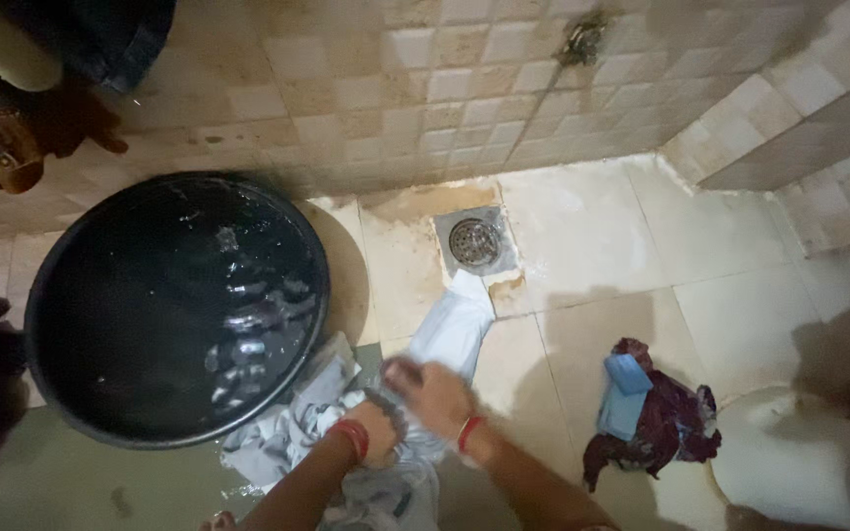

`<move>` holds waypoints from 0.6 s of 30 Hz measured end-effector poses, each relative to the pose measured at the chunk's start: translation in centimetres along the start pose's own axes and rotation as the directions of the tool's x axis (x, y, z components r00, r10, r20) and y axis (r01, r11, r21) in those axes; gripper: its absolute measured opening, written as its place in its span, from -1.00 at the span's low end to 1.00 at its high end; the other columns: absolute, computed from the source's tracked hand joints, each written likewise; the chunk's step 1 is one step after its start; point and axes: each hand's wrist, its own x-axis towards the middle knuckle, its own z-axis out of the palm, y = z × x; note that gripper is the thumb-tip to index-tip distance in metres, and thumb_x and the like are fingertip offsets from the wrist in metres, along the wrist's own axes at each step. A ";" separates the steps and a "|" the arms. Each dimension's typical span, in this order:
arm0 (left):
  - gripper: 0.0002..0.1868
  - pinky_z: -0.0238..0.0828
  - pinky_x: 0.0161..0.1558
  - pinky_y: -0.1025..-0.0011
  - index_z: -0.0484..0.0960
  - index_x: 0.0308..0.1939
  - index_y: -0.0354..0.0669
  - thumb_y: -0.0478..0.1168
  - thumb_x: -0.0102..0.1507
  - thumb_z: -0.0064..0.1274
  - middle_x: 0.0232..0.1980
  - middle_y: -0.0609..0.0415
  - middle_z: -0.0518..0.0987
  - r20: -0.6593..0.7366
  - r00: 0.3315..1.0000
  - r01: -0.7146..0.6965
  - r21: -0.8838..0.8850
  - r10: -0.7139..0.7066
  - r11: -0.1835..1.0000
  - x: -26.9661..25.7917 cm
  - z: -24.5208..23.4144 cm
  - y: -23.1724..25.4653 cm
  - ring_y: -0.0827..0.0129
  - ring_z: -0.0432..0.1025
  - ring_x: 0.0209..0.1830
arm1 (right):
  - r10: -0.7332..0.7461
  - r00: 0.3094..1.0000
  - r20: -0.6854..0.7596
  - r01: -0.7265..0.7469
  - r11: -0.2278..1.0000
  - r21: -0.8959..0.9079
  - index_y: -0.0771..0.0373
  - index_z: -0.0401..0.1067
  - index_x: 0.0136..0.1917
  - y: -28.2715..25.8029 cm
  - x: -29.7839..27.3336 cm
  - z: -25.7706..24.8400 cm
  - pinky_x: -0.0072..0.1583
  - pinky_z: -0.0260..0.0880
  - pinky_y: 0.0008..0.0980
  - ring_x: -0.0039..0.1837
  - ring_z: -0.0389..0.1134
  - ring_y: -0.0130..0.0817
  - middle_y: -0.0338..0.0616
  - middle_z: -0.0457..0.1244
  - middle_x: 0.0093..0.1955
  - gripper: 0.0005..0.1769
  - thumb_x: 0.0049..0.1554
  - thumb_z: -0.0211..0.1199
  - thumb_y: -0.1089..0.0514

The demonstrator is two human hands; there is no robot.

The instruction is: The person washes a light-colored garment by hand in a tiled bathroom. They rinse the cloth in a basin, scrub it with a blue brush on the floor, and repeatedly wring and rinse it under running water from a tap.

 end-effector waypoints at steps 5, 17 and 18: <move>-0.55 0.46 0.04 0.05 0.71 -0.13 -0.20 0.08 0.12 0.09 -0.06 -0.20 0.65 0.137 0.989 0.068 -0.142 -0.048 0.987 0.0 -1.6 -0.3 -0.07 0.52 0.00 | 0.507 0.862 0.028 -0.503 0.860 -0.079 -0.04 0.15 0.56 2.6 -0.7 -4.0 -0.08 0.50 0.02 -0.03 0.42 0.16 0.26 0.31 0.05 -0.16 0.06 0.31 -0.10; -0.76 0.54 0.04 0.10 0.67 -0.13 -0.17 -0.21 0.31 -0.10 -0.04 -0.24 0.67 -0.246 0.579 0.507 -0.638 -0.778 0.579 13.4 2.8 -3.0 -0.08 0.59 -0.03 | 0.785 0.606 -0.131 -0.796 0.599 -0.087 0.03 0.09 0.62 6.9 -9.2 -6.8 -0.03 0.43 0.08 -0.10 0.36 0.31 0.41 0.27 -0.07 -0.01 0.05 0.41 -0.22; -0.76 0.54 0.03 0.10 0.68 -0.14 -0.17 -0.19 0.30 -0.08 -0.04 -0.25 0.67 -0.184 0.653 0.495 -0.631 -0.735 0.598 13.2 3.3 -2.4 -0.08 0.59 -0.03 | 0.743 0.653 -0.146 -0.736 0.668 0.106 0.06 0.07 0.62 6.3 -8.1 -6.7 -0.02 0.45 0.06 -0.08 0.39 0.27 0.34 0.30 -0.06 -0.03 0.06 0.39 -0.18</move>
